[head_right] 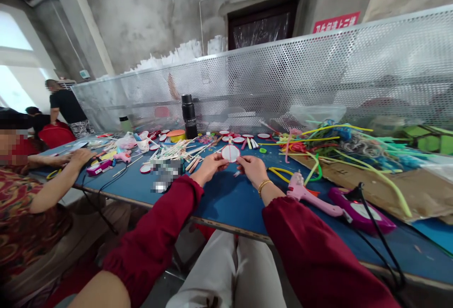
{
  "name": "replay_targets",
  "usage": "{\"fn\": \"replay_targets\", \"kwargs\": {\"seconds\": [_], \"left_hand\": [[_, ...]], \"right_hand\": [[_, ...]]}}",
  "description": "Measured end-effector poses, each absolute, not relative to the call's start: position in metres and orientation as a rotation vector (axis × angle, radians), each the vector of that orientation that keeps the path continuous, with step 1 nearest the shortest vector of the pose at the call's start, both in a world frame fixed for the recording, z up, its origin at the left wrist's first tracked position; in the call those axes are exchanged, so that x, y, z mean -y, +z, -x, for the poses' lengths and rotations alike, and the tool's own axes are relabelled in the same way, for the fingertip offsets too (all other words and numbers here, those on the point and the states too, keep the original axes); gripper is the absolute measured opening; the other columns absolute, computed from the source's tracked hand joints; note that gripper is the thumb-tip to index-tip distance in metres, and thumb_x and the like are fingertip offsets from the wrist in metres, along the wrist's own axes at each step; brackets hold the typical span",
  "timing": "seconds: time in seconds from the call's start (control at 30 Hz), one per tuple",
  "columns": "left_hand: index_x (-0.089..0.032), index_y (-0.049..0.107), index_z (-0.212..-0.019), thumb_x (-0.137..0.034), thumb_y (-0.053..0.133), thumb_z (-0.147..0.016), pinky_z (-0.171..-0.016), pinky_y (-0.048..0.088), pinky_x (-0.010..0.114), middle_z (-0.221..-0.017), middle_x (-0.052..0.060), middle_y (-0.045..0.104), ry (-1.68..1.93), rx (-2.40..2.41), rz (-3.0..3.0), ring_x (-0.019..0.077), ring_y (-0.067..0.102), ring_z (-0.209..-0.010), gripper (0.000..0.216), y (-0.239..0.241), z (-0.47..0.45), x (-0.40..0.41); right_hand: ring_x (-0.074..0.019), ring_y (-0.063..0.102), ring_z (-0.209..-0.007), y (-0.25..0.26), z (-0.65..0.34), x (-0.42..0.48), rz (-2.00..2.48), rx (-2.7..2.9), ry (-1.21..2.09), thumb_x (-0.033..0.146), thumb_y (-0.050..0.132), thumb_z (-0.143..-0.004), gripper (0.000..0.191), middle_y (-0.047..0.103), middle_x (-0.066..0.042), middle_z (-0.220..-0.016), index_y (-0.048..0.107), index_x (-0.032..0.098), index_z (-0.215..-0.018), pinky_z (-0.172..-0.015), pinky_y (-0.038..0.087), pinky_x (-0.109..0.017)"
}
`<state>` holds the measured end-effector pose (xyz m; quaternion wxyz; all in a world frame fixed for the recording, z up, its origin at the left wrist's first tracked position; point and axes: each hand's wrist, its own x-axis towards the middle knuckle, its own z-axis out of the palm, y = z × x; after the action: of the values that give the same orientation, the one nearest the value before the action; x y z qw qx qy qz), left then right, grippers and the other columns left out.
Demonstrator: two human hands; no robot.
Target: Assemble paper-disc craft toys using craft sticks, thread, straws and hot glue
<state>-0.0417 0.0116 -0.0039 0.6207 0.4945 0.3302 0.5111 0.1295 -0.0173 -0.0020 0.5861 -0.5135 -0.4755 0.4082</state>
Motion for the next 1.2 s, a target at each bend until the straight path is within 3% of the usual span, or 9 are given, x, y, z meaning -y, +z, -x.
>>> {"fn": "replay_targets", "kwargs": {"seconds": [0.23, 0.43, 0.73, 1.2], "left_hand": [[-0.012, 0.075, -0.093, -0.023, 0.094, -0.060, -0.081, 0.053, 0.032, -0.083, 0.005, 0.074, 1.144, -0.702, -1.188, 0.0127, 0.065, -0.070, 0.040, -0.009, 0.043, -0.017], [-0.012, 0.072, -0.096, -0.022, 0.095, -0.057, -0.087, 0.053, 0.036, -0.081, 0.004, 0.073, 1.126, -0.666, -1.198, 0.0149, 0.066, -0.073, 0.046, -0.009, 0.041, -0.017], [-0.012, 0.071, -0.092, -0.022, 0.091, -0.060, -0.089, 0.052, 0.037, -0.078, 0.002, 0.071, 1.170, -0.703, -1.231, 0.0147, 0.065, -0.073, 0.039, -0.008, 0.036, -0.010], [-0.012, 0.072, -0.084, -0.027, 0.091, -0.056, -0.074, 0.048, 0.031, -0.074, 0.003, 0.071, 1.207, -0.734, -1.306, 0.0149, 0.061, -0.068, 0.038, -0.007, 0.033, -0.007]], "right_hand": [[-0.0132, 0.061, -0.058, 0.003, -0.124, 0.024, 1.109, 1.151, 1.083, 0.032, 0.087, -0.065, 0.031, 0.070, 0.000, -0.068, 0.068, 0.016, -0.083, -0.051, 0.055, -0.025], [-0.0134, 0.060, -0.055, 0.002, -0.122, 0.023, 1.096, 1.099, 1.117, 0.026, 0.082, -0.073, 0.021, 0.066, -0.001, -0.063, 0.066, 0.016, -0.081, -0.050, 0.057, -0.027], [-0.0124, 0.056, -0.048, -0.005, -0.116, 0.016, 1.087, 1.011, 1.080, 0.030, 0.078, -0.078, 0.019, 0.066, 0.001, -0.060, 0.063, 0.020, -0.073, -0.044, 0.054, -0.025], [-0.0127, 0.052, -0.044, -0.014, -0.110, 0.011, 1.093, 0.995, 0.984, 0.039, 0.078, -0.073, 0.024, 0.063, 0.002, -0.056, 0.061, 0.022, -0.069, -0.043, 0.051, -0.028]]}}
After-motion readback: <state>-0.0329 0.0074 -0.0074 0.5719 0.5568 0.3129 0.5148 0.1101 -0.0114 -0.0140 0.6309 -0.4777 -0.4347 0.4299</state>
